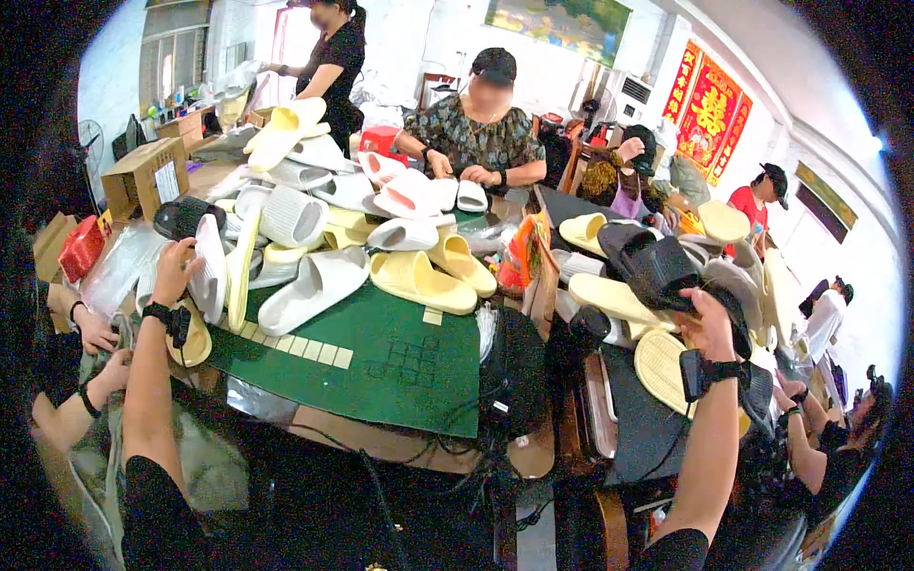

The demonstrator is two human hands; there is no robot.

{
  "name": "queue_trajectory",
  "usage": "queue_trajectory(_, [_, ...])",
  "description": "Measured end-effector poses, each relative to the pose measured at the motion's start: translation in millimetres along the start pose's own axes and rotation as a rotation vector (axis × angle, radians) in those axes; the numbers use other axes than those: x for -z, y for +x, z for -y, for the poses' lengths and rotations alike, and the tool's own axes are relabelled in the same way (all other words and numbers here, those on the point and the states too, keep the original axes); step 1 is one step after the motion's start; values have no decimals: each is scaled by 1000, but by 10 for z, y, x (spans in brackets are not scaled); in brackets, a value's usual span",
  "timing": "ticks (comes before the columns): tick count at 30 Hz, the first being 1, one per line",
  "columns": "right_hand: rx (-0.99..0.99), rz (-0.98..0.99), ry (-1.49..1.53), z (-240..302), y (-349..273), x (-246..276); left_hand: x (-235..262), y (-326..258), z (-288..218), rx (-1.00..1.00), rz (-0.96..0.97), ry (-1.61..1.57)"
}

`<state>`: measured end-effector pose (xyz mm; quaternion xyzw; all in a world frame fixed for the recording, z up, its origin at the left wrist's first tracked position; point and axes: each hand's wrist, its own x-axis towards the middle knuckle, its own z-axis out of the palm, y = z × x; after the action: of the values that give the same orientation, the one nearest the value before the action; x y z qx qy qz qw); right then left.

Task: Assembling and inspecting various styles of slippers and shoes at a manufacturing station.

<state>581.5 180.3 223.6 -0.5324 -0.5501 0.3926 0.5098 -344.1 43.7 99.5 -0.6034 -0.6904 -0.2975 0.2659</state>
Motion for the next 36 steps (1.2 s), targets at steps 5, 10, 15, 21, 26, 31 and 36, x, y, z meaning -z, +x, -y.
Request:
queue_trajectory(5, [100,-206,127,-338,277,-38,246,-1,-455,-46,-176,115])
queue_trajectory(10, [403,-424,44,-201,159,-239,523,25,-1212,-133,-153,-110])
queue_trajectory(15, [455,-229,294,240,-211,-197,716,50,-2076,-115,58,-621])
queue_trajectory(21, [349,10,418,641,-867,-1181,372,-67,-2721,179,556,-1498])
queue_trajectory(26, [163,386,160,361,-1306,-2322,111,-508,-3017,649,726,-2064])
queue_trajectory(31, [-21,625,-3,-220,-1213,-2860,-92,-1036,-2593,1088,427,-1868])
queue_trajectory(36, [23,676,-20,-355,-1245,-3026,80,-1196,-2133,456,38,-1431])
